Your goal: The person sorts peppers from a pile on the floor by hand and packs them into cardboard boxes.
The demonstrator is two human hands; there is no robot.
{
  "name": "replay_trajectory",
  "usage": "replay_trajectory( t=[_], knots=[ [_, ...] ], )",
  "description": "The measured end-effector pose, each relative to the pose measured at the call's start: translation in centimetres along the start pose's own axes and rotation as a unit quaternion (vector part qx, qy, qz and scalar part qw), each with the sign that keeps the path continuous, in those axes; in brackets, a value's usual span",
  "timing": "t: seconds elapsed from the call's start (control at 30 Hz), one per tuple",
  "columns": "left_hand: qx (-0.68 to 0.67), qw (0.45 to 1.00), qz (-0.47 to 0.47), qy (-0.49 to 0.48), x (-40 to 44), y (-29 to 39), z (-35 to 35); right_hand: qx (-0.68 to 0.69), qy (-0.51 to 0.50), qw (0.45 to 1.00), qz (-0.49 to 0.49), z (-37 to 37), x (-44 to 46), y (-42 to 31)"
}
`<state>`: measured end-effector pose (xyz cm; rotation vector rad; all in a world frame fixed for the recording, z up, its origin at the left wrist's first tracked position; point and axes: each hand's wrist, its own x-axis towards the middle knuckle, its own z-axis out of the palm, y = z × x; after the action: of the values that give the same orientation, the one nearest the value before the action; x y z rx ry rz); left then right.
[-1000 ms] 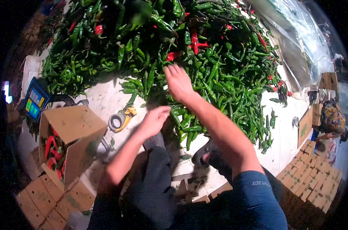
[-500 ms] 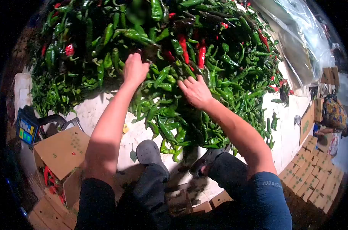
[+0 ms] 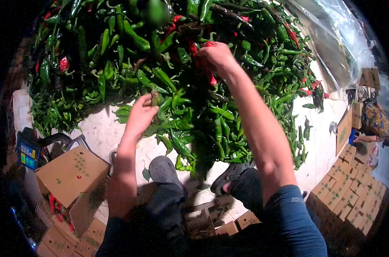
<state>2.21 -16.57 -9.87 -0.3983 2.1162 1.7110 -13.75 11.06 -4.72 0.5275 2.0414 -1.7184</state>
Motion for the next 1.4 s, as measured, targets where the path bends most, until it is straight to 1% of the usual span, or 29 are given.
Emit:
replay_trajectory(
  t=[0.03,0.07,0.1,0.13,0.17,0.2,0.23,0.27,0.33,0.43,0.47,0.5,0.53,0.57,0.6,0.63,0.67,0.73,0.8,0.87,0.93,1.0,1.07,1.13,1.2,1.27,1.33,1.37,1.4],
  knots=[
    [0.156,0.983,0.043,0.091,-0.4,1.2,-0.2,-0.028,0.021,0.999,-0.018,1.5,1.4,0.7],
    [0.16,0.976,0.069,0.129,-0.9,3.7,-0.4,-0.056,0.041,0.997,-0.035,2.9,2.2,1.3],
    [0.044,0.989,0.082,0.111,-0.6,4.6,-0.3,-0.008,0.03,0.999,-0.028,3.7,1.0,0.5],
    [-0.075,0.988,0.094,0.094,0.1,5.5,0.0,-0.042,0.062,0.995,-0.065,4.5,0.4,0.5],
    [-0.215,0.974,0.04,0.056,0.5,7.8,1.0,-0.076,0.094,0.987,-0.102,5.2,-0.2,0.7],
    [-0.22,0.972,-0.003,0.088,1.4,8.9,2.4,-0.11,0.127,0.976,-0.14,5.6,-0.4,0.6],
    [-0.173,0.979,0.027,0.101,3.0,8.6,3.3,-0.151,0.142,0.959,-0.193,5.9,1.5,2.2],
    [-0.125,0.984,0.057,0.113,4.6,8.2,4.3,-0.213,0.153,0.946,-0.191,6.1,0.7,1.2],
    [-0.301,0.95,-0.029,0.081,6.3,9.4,5.7,-0.12,0.098,0.96,-0.235,6.0,2.6,2.6],
    [-0.326,0.934,-0.085,0.118,8.6,8.4,6.7,-0.09,-0.003,0.995,-0.05,4.5,2.3,2.6],
    [-0.326,0.93,-0.1,0.138,9.5,7.1,7.3,-0.085,-0.015,0.995,-0.045,4.3,1.9,2.4],
    [-0.272,0.933,-0.113,0.206,9.3,7.0,8.8,-0.08,-0.026,0.996,-0.042,4.2,1.7,1.9],
    [-0.326,0.919,-0.095,0.2,10.1,5.8,9.4,-0.075,-0.038,0.996,-0.039,4.2,1.7,1.9],
    [-0.378,0.902,-0.079,0.192,10.9,4.7,10.1,-0.106,-0.078,0.988,-0.077,4.7,1.8,2.1],
    [-0.468,0.878,-0.062,0.08,11.1,4.6,8.9,-0.145,-0.079,0.983,-0.086,4.9,0.2,0.7],
    [-0.494,0.863,-0.104,0.036,10.7,5.3,8.2,-0.126,-0.143,0.979,-0.068,4.4,0.3,0.1],
    [-0.499,0.862,-0.074,0.049,10.0,5.7,8.3,-0.106,-0.207,0.971,-0.048,3.9,0.0,-0.1],
    [-0.485,0.872,-0.05,0.039,6.8,6.9,7.7,-0.089,-0.2,0.974,-0.062,2.4,-0.4,-0.1],
    [-0.477,0.878,0.04,0.026,2.2,7.9,7.2,-0.005,-0.296,0.951,-0.091,0.5,-5.1,-1.6],
    [-0.385,0.914,0.02,-0.124,-2.0,8.5,5.6,-0.033,-0.281,0.958,-0.044,-1.2,-8.8,-0.1],
    [-0.292,0.922,0.01,-0.255,-3.7,4.8,4.9,0.073,-0.271,0.96,-0.008,-2.1,-12.8,3.0],
    [-0.183,0.905,-0.087,-0.373,-4.9,4.2,4.3,0.108,-0.273,0.953,0.078,-4.1,-14.7,7.1],
    [-0.076,0.922,-0.197,-0.324,-5.7,1.5,5.0,0.152,-0.229,0.951,0.142,-6.1,-15.5,11.0],
    [-0.032,0.934,-0.204,-0.291,-6.7,0.6,5.3,0.189,-0.137,0.958,0.165,-6.8,-16.4,12.2],
    [-0.127,0.94,-0.231,-0.217,-6.6,-1.6,5.4,0.19,-0.12,0.959,0.175,-8.1,-15.7,14.6],
    [-0.167,0.941,-0.256,-0.146,-5.8,-2.3,5.2,0.177,-0.086,0.966,0.17,-8.0,-15.7,14.9],
    [-0.235,0.943,-0.204,-0.114,-4.7,-3.0,5.3,0.098,-0.058,0.979,0.168,-7.5,-16.1,15.0],
    [-0.263,0.935,-0.224,-0.078,-4.1,-3.3,5.6,0.077,-0.07,0.981,0.164,-7.5,-16.3,15.1],
    [-0.254,0.939,-0.217,-0.085,-3.9,-3.0,5.5,0.131,-0.076,0.977,0.152,-7.6,-16.6,15.1]
  ],
)
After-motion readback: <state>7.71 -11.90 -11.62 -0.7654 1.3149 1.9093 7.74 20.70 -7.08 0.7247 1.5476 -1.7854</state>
